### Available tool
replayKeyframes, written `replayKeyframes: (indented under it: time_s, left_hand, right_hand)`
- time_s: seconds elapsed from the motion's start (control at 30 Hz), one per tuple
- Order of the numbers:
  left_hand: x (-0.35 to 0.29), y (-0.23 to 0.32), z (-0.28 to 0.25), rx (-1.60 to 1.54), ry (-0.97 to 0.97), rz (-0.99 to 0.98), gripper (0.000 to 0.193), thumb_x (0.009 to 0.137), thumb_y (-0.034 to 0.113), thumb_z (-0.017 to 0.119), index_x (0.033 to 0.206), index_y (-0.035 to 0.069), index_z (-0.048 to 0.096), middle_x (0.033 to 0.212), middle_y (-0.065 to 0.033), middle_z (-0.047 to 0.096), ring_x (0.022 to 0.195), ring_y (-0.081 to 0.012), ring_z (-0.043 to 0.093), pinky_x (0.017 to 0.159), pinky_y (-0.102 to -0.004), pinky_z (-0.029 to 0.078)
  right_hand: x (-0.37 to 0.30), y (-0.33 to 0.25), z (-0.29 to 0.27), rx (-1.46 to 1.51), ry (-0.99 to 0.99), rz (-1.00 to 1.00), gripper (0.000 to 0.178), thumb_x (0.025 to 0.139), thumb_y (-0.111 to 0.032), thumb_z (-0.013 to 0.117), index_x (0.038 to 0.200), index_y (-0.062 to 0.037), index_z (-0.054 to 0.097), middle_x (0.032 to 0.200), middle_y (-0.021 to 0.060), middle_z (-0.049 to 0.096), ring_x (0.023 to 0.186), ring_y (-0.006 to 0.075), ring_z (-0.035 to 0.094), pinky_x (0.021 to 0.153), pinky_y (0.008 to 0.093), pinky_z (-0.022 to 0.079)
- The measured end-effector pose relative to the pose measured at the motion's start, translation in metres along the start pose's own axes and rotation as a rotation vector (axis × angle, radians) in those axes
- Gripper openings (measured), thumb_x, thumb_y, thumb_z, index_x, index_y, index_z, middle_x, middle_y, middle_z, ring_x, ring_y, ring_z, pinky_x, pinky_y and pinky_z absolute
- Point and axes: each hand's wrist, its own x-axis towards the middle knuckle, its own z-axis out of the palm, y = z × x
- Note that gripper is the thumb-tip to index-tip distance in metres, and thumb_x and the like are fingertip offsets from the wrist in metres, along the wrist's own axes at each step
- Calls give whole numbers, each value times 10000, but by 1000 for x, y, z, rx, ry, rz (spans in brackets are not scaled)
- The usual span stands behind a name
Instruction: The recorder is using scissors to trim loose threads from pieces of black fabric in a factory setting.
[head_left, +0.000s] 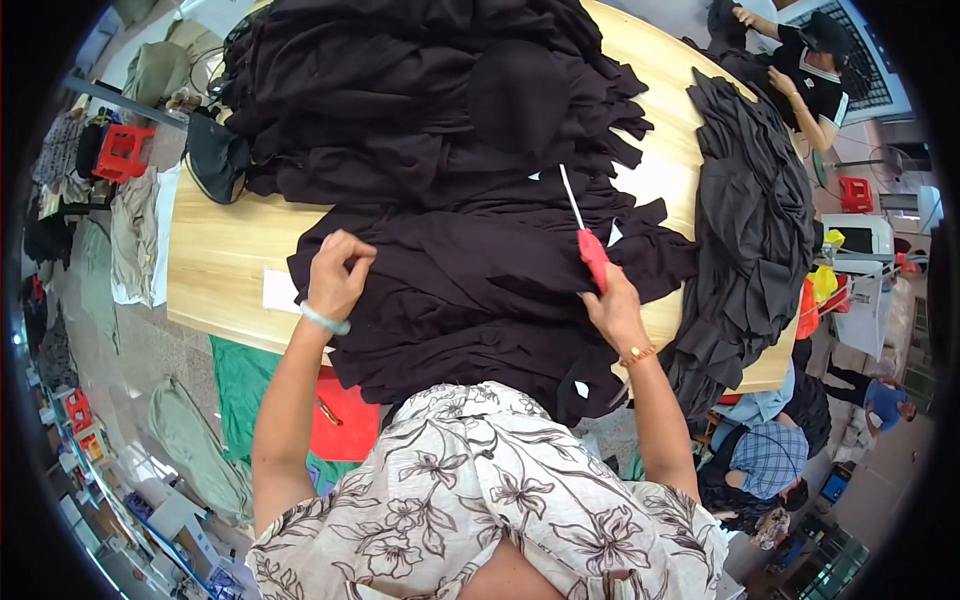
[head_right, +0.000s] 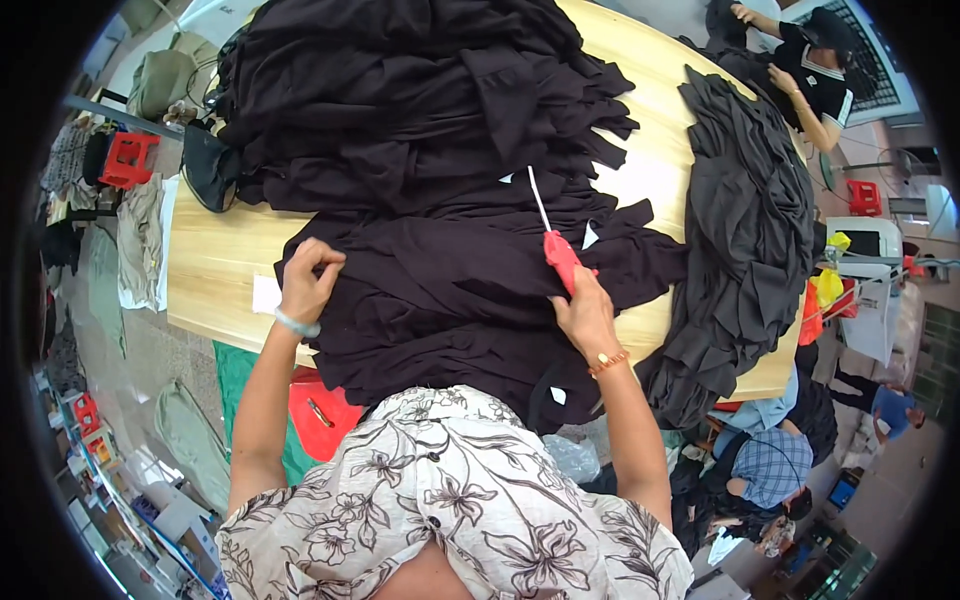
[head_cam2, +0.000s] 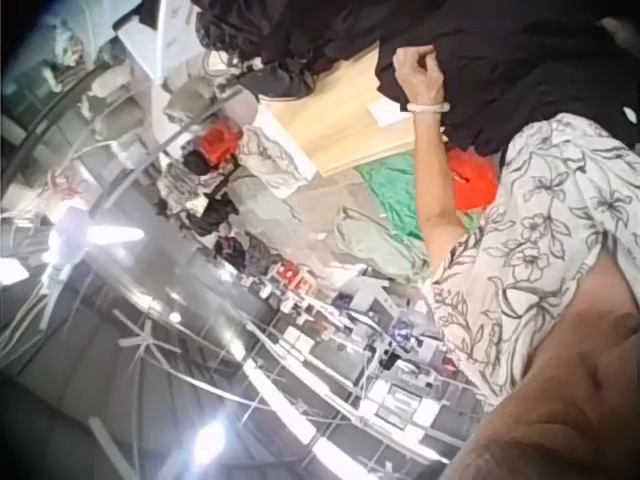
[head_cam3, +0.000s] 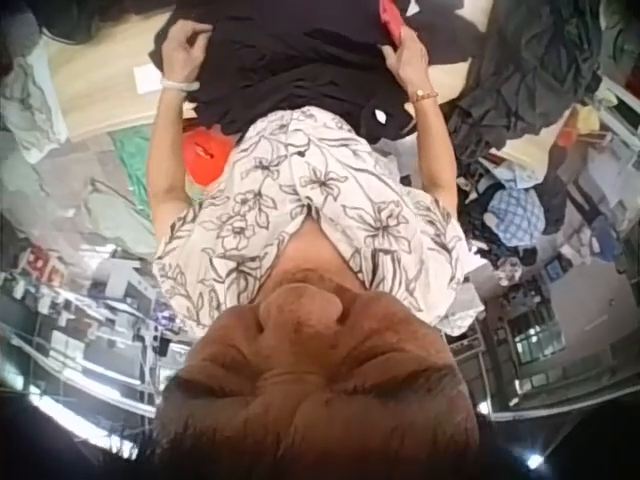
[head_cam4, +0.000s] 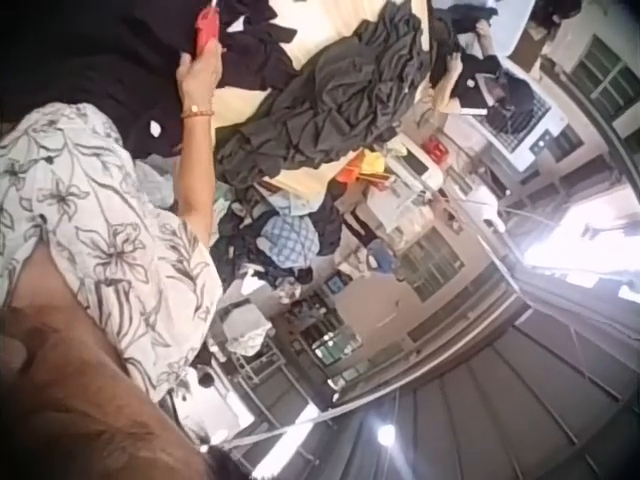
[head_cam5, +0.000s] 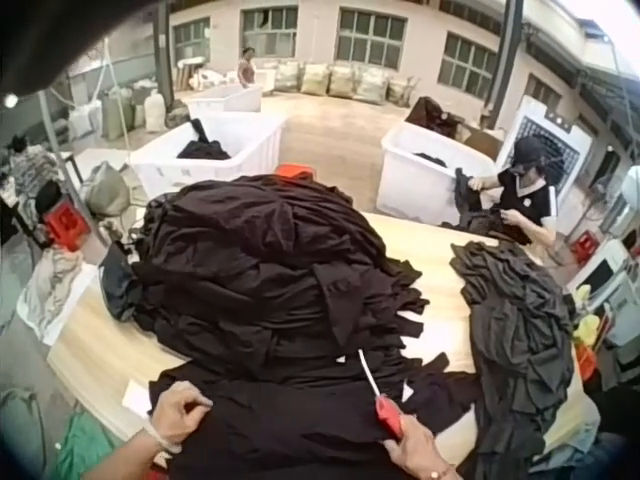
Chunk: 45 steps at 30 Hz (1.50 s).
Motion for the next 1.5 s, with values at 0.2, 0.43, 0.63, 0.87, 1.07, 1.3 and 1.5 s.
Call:
replayKeyframes:
  time_s: [0.2,0.43,0.63,0.87,1.07,1.3,1.5]
  left_hand:
    - [-44,-13,8,18,31,-97,108,744,-14,703,835,23,659,843,-119,642,826,-302,627,767,-359,495]
    - [1,-23,46,232,-290,-84,363,681,-35,661,1023,86,659,930,-98,629,963,-292,596,878,-434,445]
    - [-32,49,-16,82,38,262,312,562,-93,569,844,31,617,830,-133,579,827,-346,582,766,-426,471]
    - [-165,45,4,85,-582,100,278,618,9,651,882,78,597,860,-101,543,853,-296,553,742,-401,438]
    - [-177,28,2,65,-535,-68,180,703,15,650,861,80,595,890,-100,555,875,-303,568,752,-407,442]
    - [-101,31,-25,-350,-100,-237,78,830,-29,579,893,17,576,824,-69,574,739,-145,584,682,-265,474]
    - [22,5,-38,-54,415,1,148,879,57,655,1010,14,603,936,-88,640,839,-177,614,736,-281,489]
  right_hand:
    - [-23,-15,-28,153,-63,-125,426,728,-3,688,1140,-10,579,843,124,552,657,226,534,639,312,460]
    - [-19,-71,-79,219,47,-193,446,707,49,602,1148,-18,595,865,60,541,593,120,474,552,254,410]
    - [-38,-42,-115,80,255,-122,487,685,88,594,1163,-7,607,886,57,559,741,148,544,629,256,454]
    - [-68,11,-71,-27,-160,53,344,667,29,634,970,14,474,797,210,500,732,424,546,661,423,457]
    - [-67,1,-74,-54,-201,108,454,678,26,606,1129,-9,572,831,155,564,748,311,574,722,347,478]
    - [-21,-34,-115,65,134,15,473,703,76,526,1167,20,595,917,88,583,892,190,577,829,285,461]
    - [39,-20,-94,-208,494,-183,288,802,-42,693,1056,3,565,866,187,597,805,387,595,730,419,476]
